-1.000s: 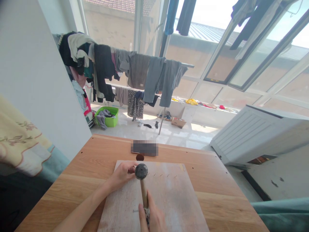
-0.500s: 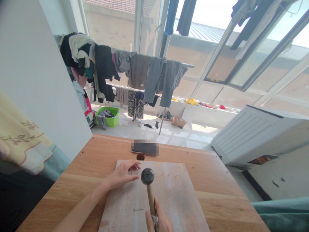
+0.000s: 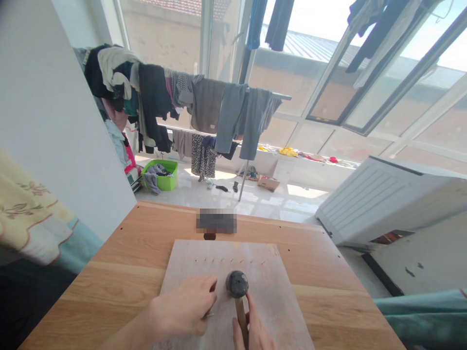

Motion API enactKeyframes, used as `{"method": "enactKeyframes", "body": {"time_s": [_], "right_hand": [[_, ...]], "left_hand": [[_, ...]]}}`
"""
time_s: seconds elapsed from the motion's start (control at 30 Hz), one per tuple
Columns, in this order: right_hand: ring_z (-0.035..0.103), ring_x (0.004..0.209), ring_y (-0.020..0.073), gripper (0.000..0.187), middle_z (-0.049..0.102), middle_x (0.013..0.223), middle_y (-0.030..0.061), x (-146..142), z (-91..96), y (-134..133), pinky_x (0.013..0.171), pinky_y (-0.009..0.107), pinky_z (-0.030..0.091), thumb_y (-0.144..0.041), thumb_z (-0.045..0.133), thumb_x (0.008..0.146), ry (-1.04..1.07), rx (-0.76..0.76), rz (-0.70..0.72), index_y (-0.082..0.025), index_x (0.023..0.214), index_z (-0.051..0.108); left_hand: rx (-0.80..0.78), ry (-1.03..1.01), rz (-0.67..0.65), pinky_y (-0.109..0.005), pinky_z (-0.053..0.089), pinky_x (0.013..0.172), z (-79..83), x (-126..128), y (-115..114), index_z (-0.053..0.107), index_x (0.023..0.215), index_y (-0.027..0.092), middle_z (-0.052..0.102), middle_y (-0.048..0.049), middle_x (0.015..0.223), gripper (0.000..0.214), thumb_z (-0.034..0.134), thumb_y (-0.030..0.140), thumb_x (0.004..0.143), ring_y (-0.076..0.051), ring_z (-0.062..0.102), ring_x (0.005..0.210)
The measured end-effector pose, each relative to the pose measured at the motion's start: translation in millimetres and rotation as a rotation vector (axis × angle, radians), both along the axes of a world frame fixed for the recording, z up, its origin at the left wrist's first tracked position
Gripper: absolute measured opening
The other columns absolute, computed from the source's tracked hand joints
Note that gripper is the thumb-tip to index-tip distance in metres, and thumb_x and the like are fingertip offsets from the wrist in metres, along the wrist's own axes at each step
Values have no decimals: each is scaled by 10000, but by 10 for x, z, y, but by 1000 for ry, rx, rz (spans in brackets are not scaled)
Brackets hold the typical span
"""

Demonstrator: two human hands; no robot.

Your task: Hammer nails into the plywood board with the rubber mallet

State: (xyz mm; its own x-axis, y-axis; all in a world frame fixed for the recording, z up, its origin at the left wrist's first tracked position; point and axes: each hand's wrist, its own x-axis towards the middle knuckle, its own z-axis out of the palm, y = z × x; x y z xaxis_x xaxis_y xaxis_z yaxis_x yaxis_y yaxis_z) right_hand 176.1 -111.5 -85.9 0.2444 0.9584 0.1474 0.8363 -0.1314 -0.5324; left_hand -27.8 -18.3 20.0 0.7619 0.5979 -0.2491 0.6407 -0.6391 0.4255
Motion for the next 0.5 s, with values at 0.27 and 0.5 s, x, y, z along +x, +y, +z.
{"method": "enactKeyframes", "body": {"time_s": [0.27,0.5], "right_hand": [[763,820,277,612,741,1012,127,-109,75,201,658,347,574,-492,201,1014,1,-1,28,-145,1515,257],[732,639,218,645,681,765,24,-103,180,202,620,286,551,-557,190,1009,117,-2,6,-164,1510,294]], "left_hand": [[77,90,57,-402,527,869,28,-105,73,720,999,97,677,-159,1043,268,622,145,753,-318,642,996],[76,68,23,-380,508,857,49,-64,57,727,925,105,681,-171,1043,252,553,67,747,-306,644,992]]}}
